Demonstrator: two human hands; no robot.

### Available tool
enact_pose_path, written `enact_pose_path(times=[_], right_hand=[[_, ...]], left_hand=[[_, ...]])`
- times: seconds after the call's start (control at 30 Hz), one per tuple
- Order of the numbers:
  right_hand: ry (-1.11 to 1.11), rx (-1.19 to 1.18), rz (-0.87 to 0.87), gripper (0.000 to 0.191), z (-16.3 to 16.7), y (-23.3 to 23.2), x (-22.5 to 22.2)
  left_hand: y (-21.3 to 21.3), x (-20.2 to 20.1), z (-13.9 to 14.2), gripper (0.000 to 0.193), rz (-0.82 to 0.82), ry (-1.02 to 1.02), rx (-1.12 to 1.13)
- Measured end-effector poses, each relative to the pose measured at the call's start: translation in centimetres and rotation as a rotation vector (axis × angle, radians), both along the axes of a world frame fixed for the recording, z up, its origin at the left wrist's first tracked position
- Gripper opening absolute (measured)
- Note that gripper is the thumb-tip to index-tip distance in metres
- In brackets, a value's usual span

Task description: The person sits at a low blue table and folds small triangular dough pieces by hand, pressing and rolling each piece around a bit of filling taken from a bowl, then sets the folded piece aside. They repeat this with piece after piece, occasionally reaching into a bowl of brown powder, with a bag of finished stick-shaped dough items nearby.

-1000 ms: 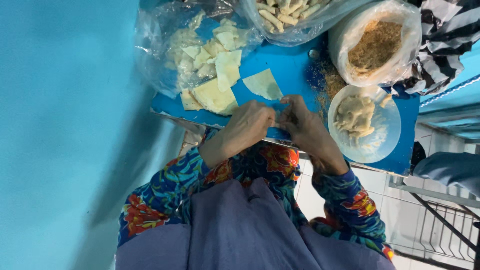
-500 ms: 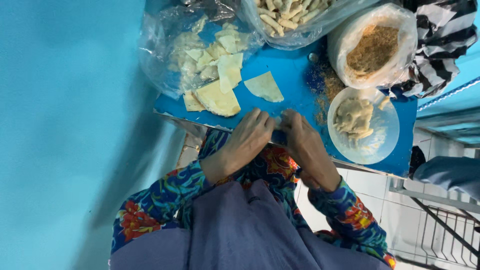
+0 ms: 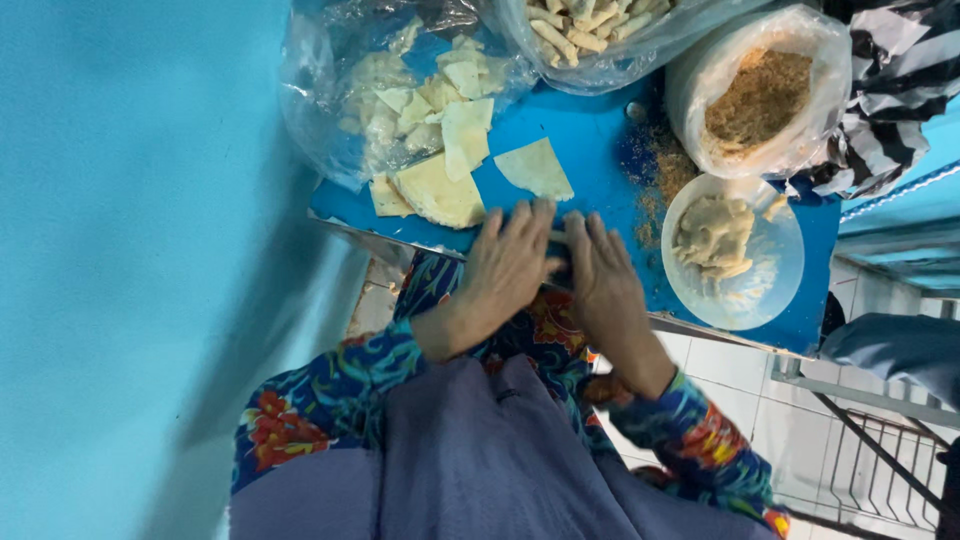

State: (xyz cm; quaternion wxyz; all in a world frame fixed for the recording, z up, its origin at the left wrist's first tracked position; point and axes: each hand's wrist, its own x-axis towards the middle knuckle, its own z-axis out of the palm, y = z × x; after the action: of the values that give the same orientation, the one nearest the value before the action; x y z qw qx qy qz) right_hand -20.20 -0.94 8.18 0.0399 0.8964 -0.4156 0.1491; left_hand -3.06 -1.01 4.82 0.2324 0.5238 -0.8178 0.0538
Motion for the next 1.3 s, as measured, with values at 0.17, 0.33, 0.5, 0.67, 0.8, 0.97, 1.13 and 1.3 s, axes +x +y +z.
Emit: enact_pose_path(times=[0.17,0.33,0.5,0.67,0.8,0.97,1.13,1.3], right_hand=[[-0.07,0.103,-0.035,0.064,1.8,-1.4,-0.2],[-0.006,0.244,-0.117,0.052,3.7,-3.4,0.4],[-0.264,-0.012,0.0,0.038,7.9,-7.5,-0.9],[-0.582,-0.038,-0.025,0.04,12.6,-6.5,-4.0],[-0.223,-0.202,-0.192,0.033,13.6,-7.2,-8.6],[-0.198,-0.046,-0.201,0.027,9.9,-8.5,-11.7],[-0.328,0.158,-0.075,0.043,6.7,-6.5,-9.4],[-0.282,0.381,0.104,0.062,3.0,-4.1,-3.9]], left_hand=[[-2.5,1.4,-0.6,0.042,0.078,0.044,-0.025],[-4.8,1.4,-0.5,0.024,0.092,-0.048,-0.057],[-5.9,0.5,0.1,0.026,0.057,-0.044,-0.093],[-1.3,-0.2,0.3,0.031,-0.034,0.004,-0.109],[1.8,-0.6,-0.1,0.022,-0.12,0.02,-0.05],[2.6,0.4,-0.6,0.033,-0.186,0.215,-0.055],[3.3,0.7,-1.9,0.034,-0.239,0.23,-0.033],[3.3,0.8,-3.0,0.03,-0.267,0.246,-0.064]])
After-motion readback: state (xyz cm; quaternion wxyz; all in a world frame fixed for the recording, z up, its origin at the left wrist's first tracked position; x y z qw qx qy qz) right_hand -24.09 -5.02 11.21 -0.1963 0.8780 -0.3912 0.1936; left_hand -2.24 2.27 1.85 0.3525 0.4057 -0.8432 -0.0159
